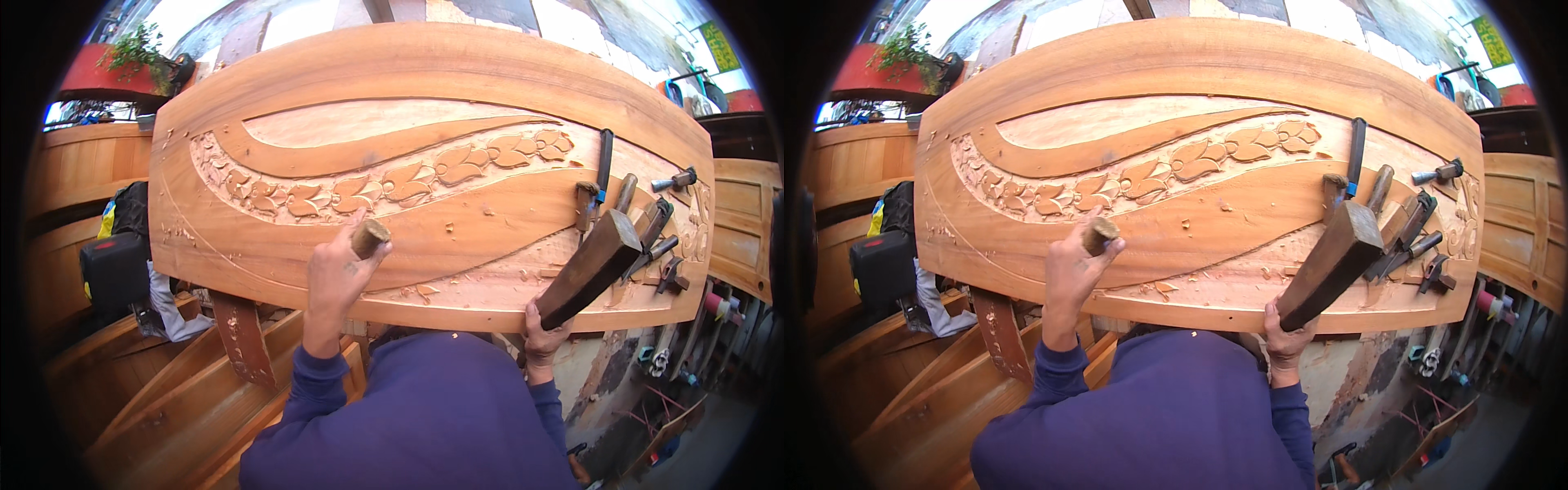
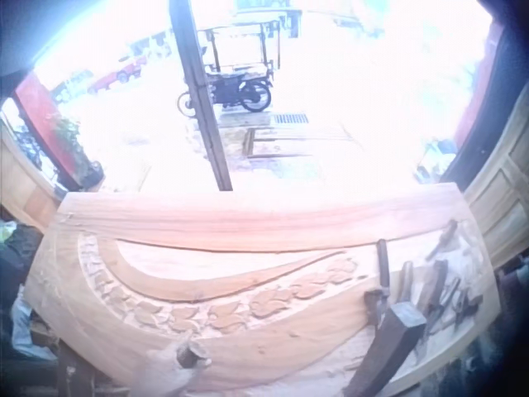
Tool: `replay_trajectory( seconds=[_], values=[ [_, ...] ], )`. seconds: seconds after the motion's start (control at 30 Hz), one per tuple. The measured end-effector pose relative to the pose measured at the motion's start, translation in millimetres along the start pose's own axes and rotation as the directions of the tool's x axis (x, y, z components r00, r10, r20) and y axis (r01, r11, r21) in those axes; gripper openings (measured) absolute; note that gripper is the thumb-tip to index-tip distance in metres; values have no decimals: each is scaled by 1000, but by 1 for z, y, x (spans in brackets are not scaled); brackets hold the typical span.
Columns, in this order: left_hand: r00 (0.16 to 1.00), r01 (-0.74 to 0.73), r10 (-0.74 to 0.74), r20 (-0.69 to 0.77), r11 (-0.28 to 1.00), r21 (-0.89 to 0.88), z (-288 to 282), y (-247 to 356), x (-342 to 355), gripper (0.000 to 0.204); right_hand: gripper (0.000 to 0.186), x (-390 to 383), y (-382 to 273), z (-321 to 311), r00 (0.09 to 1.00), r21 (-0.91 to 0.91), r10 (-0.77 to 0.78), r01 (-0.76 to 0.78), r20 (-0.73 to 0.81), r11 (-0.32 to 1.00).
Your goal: The person carves decorative floral patterns into a wooden panel using a chisel and a wooden mallet.
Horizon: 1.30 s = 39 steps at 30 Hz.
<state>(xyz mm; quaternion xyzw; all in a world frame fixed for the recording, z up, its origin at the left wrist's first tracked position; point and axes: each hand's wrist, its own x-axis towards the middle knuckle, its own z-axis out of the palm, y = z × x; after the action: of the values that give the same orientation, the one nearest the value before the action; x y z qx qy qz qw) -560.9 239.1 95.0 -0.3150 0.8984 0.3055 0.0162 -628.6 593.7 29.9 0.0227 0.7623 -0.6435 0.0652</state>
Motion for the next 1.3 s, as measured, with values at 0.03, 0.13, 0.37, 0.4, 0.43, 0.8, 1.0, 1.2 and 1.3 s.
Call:
replay_trajectory(
  seconds=[0.03,0.13,0.37,0.4,0.43,0.8,1.0,1.2,1.3],
  values=[
    [998,37,-45,50,987,155,1,4,-2,79,43,0,4,-1,1000,-9,-30,30,-2,1000],
    [972,150,-191,137,953,263,21,2,-5,103,47,-3,19,-3,993,-13,-116,116,-27,993],
    [979,145,-171,112,967,208,22,2,-7,104,45,-5,31,-6,960,5,-275,275,50,962],
    [983,131,-154,98,969,209,22,0,-7,103,44,-6,27,-3,962,24,-269,268,42,963],
    [987,114,-134,86,973,200,24,-1,-7,102,47,-5,25,-3,952,-5,-302,303,39,953],
    [978,3,-61,199,960,282,18,-5,-5,104,58,-12,22,11,942,-231,-289,246,-172,941],
    [946,-173,139,293,980,94,13,-34,-2,111,57,-13,3,33,911,-286,-224,125,-345,950],
    [852,-271,135,506,941,205,-6,-37,17,111,57,-8,-12,49,883,-306,-235,110,-407,946],
    [831,-340,309,463,940,-17,-12,-47,29,102,58,-7,-14,52,869,-314,-241,105,-433,944]
  ],
)
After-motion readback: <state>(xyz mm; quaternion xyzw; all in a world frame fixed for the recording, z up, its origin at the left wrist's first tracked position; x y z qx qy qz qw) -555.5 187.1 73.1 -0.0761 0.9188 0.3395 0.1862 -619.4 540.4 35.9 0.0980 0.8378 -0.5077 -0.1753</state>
